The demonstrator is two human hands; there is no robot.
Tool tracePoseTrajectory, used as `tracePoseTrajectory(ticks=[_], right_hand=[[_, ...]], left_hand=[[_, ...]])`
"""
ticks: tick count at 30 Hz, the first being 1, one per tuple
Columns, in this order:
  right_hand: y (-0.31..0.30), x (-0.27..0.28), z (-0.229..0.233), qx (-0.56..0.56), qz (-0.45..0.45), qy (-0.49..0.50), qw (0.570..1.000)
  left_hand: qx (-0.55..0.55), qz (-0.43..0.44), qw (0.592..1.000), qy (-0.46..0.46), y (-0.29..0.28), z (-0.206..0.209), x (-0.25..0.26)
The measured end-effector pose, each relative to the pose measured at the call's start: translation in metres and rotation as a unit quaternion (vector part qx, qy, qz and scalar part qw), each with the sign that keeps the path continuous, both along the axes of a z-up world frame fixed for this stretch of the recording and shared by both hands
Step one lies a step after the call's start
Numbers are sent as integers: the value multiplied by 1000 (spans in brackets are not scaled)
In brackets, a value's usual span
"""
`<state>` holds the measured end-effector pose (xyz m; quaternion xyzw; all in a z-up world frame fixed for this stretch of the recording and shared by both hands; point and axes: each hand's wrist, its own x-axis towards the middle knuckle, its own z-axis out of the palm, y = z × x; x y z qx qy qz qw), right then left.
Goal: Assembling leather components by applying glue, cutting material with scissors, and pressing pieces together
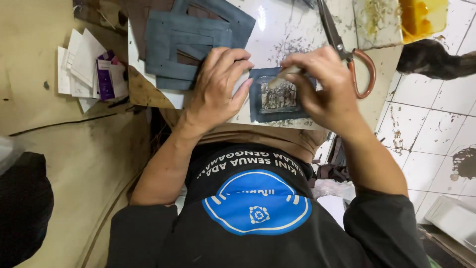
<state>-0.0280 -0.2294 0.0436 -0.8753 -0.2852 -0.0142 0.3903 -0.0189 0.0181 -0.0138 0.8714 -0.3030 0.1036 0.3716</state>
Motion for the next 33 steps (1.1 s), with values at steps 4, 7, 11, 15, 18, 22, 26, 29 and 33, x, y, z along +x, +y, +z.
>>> tracePoseTrajectory(ticks=[4,7,11,15,18,22,26,29,33], right_hand=[[25,4,-7,-8,20,-38,999],[29,3,-13,-23,13,-57,998],[32,4,-11,-44,14,-61,997],[34,1,-9,-68,14,-74,995],[36,-8,-5,-67,34,-66,995],[34,-19,-7,-84,21,-73,994],[32,-23,-4,-117,33,-91,988],[30,-31,-5,-138,52,-101,984],[31,-36,-1,-157,64,-114,979]], left_hand=[[5,2,1000,11,0,0,1],[-9,-2,1000,16,1,6,0],[-2,1,1000,14,0,0,1],[-1,4,1000,8,-1,0,2],[-9,-2,1000,8,1,8,2],[-16,-8,1000,13,1,12,2],[-20,-9,1000,15,1,13,2],[-19,-8,1000,13,2,13,2],[-23,-1,1000,17,0,11,1]])
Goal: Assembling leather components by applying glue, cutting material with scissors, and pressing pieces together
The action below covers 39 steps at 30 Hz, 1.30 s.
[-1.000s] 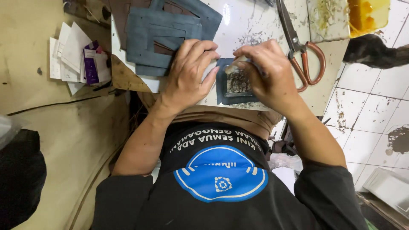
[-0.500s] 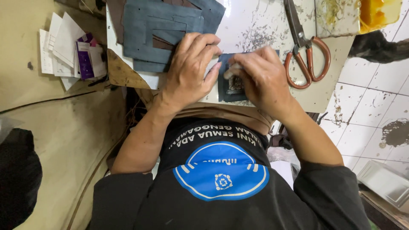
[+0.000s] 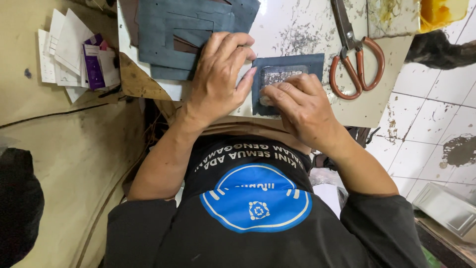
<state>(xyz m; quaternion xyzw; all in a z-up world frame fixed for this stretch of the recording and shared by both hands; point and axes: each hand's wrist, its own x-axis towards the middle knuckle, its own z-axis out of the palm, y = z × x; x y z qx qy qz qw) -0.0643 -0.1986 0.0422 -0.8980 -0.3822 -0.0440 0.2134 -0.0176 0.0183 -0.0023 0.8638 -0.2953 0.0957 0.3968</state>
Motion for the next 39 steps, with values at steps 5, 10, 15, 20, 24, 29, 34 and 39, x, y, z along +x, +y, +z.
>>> tracePoseTrajectory(ticks=[5,10,15,20,24,29,34,39], right_hand=[[-9,-2,14,6,16,26,1000],[-27,-6,32,56,11,116,992],[-22,-1,10,106,-44,74,991],[1,4,-4,83,-39,14,996],[-6,-3,-15,38,-14,26,999],[-36,-11,20,96,-41,141,985],[-62,-12,25,297,-168,105,934],[-79,0,-5,341,-263,28,902]], left_hand=[[4,11,1000,6,-2,-2,-1],[31,25,999,7,-4,-15,-2],[17,26,999,12,-5,-15,-2],[-1,21,1000,15,-4,-3,-3],[-4,24,1000,13,-4,-6,-2],[10,26,999,19,-5,-10,-2],[-12,13,1000,12,-6,-1,-2],[9,24,999,27,-12,5,-5]])
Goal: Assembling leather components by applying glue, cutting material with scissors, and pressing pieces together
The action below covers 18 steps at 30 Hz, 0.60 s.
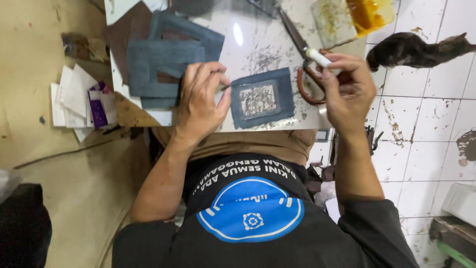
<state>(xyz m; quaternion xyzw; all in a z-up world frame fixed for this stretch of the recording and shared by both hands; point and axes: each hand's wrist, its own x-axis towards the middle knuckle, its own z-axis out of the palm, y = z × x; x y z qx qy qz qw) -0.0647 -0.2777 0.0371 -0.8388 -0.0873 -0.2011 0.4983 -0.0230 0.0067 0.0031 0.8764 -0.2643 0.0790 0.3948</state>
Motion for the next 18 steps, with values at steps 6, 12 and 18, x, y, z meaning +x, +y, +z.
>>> tracePoseTrajectory(ticks=[6,12,18], right_hand=[[-6,-3,-26,-4,-25,20,999],[-4,-6,-33,-91,-34,14,995],[-7,-7,-55,-153,-71,-27,985]], left_hand=[[-32,-7,999,-9,0,-14,-6],[-199,55,960,191,-9,-2,-23],[-393,131,879,236,-15,-10,-36]])
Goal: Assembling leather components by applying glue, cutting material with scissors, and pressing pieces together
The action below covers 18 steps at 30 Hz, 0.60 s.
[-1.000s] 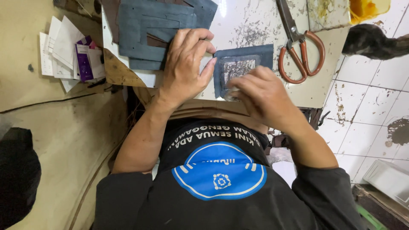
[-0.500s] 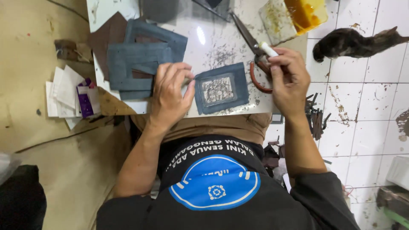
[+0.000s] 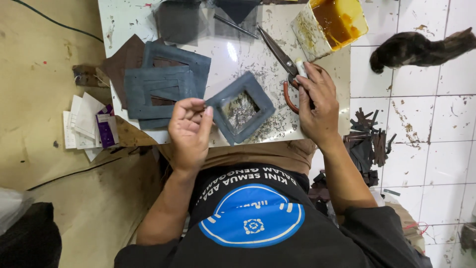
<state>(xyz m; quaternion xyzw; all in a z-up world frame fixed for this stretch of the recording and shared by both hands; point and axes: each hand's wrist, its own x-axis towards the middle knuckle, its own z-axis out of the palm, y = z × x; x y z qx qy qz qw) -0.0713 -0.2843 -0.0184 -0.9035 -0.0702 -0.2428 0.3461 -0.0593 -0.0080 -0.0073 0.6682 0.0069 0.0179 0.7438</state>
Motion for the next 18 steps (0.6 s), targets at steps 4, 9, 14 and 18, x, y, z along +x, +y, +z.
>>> tracePoseTrajectory(ticks=[4,9,14,18], right_hand=[[-7,-2,-10,-14,9,-3,1000],[-16,-17,-45,-16,14,-81,996],[16,-22,-50,41,52,-50,997],[53,-15,-20,36,85,-2,996]], left_hand=[[-38,60,997,10,-7,-14,-21],[13,148,989,8,-5,-24,-44],[19,173,985,13,-8,-38,-46],[25,68,996,52,-18,-19,-49]])
